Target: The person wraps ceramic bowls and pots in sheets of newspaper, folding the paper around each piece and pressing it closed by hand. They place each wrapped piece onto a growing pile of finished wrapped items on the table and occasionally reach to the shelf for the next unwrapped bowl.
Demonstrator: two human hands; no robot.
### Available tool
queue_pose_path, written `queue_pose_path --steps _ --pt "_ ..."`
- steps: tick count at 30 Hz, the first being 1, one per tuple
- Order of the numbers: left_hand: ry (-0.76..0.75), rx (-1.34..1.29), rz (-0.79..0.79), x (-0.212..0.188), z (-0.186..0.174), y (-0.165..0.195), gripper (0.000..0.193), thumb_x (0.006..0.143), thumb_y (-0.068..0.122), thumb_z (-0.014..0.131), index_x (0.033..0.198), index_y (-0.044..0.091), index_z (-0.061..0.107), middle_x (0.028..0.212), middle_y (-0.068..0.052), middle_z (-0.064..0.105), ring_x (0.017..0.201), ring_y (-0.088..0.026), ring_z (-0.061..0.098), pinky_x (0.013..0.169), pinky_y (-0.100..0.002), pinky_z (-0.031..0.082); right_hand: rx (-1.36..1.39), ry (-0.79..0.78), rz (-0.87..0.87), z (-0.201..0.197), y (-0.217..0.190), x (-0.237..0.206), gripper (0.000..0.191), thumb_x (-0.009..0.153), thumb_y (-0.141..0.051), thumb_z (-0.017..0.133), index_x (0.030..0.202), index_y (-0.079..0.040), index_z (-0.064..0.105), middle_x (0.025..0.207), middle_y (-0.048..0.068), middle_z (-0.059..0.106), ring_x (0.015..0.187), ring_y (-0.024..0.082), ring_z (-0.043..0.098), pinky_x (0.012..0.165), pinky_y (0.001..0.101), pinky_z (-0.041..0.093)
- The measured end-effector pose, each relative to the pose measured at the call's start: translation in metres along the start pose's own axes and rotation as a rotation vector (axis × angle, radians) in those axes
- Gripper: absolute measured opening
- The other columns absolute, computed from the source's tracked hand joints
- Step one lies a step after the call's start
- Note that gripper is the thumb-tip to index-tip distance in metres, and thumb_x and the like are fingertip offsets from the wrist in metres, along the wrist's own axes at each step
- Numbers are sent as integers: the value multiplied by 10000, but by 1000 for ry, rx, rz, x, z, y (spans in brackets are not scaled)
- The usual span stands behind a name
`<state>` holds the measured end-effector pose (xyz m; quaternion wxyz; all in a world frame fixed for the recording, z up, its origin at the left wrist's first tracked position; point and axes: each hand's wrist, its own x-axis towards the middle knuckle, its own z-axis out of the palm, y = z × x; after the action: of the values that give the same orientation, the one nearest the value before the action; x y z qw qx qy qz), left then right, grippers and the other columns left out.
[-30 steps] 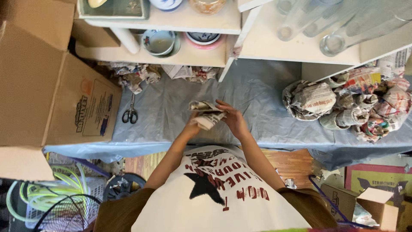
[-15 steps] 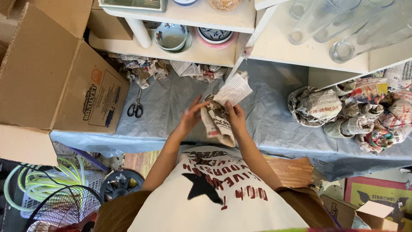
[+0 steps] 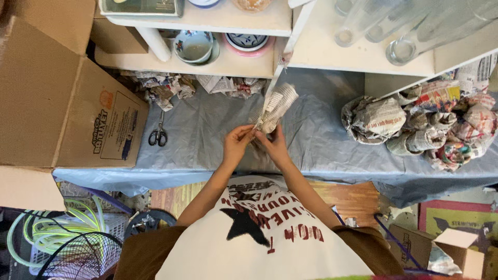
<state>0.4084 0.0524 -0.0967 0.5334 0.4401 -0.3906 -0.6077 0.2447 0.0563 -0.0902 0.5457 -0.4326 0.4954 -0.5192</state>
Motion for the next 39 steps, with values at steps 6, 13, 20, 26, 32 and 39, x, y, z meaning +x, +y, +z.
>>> queue_pose_path --steps 6,13,20,26,32,39 --pt "155 26 129 7 -24 -9 208 1005 128 696 1185 24 674 1014 -20 749 906 -62 662 796 -209 516 197 172 219 -21 5 2 366 970 -244 754 1201 23 657 1062 69 740 910 147 668 776 311 554" --pt "314 30 117 13 -72 -7 233 990 127 709 1173 8 626 999 -17 699 889 -67 622 771 -214 483 180 180 121 -74 16 9 261 1015 -173 653 1164 38 685 974 105 763 845 208 755 794 385 662" --pt "241 173 170 4 -60 -12 135 1032 120 660 1137 55 605 987 7 651 822 -48 536 690 -207 421 50 39 235 -53 29 11 532 991 -231 671 1452 -64 465 1301 152 626 1109 260 661 941 432 594" --pt "12 116 139 -10 -27 4 109 1008 101 652 1100 69 603 969 26 683 794 -43 595 667 -209 474 235 -86 445 -9 39 3 610 917 -189 664 1465 -103 409 1421 150 535 1245 281 569 994 453 528" --pt "275 178 250 0 -64 22 154 1041 149 666 1135 37 615 985 -3 671 784 -50 540 660 -211 431 561 25 571 -49 40 17 397 983 -181 565 1338 -3 561 1230 182 674 1070 297 690 948 445 584" --pt "413 328 244 1 -108 -1 170 1070 175 645 1141 28 599 999 -47 670 827 -89 565 701 -250 471 -314 267 22 -76 35 20 361 1027 -294 637 1227 7 637 1147 179 716 1036 283 670 896 375 548"
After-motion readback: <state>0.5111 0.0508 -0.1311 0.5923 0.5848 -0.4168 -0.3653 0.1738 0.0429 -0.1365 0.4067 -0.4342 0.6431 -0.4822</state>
